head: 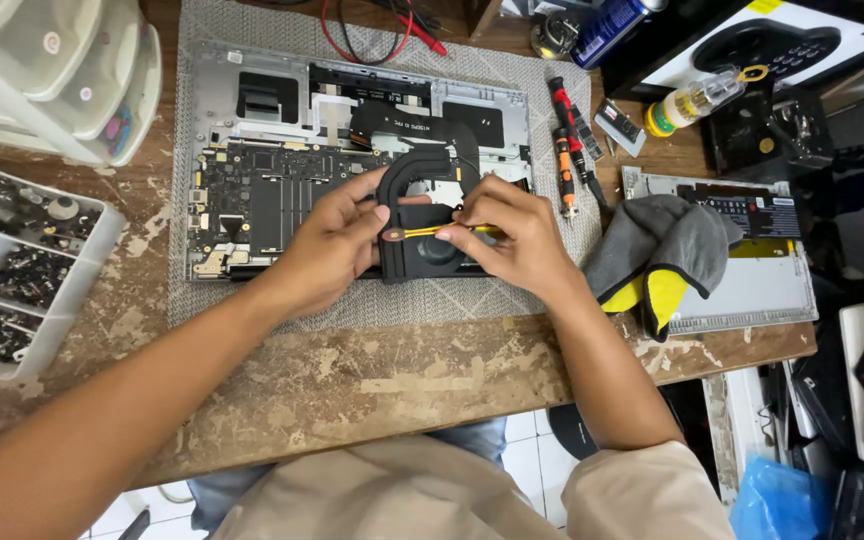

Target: Removing and inspecting a laptop cooling fan assembly using a screwdriver

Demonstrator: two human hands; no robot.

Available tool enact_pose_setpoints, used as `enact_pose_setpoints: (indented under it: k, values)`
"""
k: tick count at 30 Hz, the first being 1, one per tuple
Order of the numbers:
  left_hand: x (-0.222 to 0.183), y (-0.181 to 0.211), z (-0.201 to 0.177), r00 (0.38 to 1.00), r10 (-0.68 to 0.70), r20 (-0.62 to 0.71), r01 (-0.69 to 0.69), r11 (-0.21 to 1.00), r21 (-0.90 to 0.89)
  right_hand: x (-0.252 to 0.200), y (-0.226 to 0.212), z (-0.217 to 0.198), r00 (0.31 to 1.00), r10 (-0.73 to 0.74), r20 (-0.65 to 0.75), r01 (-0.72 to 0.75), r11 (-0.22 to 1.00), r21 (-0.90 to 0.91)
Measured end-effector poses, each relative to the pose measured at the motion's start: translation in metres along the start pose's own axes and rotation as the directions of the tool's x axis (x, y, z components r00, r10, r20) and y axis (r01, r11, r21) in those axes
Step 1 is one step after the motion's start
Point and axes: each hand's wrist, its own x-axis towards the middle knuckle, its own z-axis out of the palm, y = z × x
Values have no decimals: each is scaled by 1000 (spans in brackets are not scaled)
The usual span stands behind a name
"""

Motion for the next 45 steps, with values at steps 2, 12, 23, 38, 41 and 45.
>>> enact_pose_setpoints:
  k: [2,12,23,38,41,45]
  values:
    - [-2,0,2,1000,8,-3,-8,1000,5,-10,9,4,1000,-3,14,3,1000,6]
    - [-12,8,12,994,112,10,-112,993,40,-1,-14,-16,992,-69,104,68,998,7]
    - [-6,-2,-3,984,170,61,-170,985,-4,-12,19,-22,979,164,-122,-162,986,27]
    - [-1,-20,-30,997,58,55,-68,975,211,-15,21,-5,902,426,71,-409,788,460]
    - [-8,0,-14,997,53,64,-70,949,307,-22,30,-2,896,441,53,-410,776,480]
    - [-13,19,8,992,70,108,-88,981,173,-27,39,-2,887,461,33,-416,766,490]
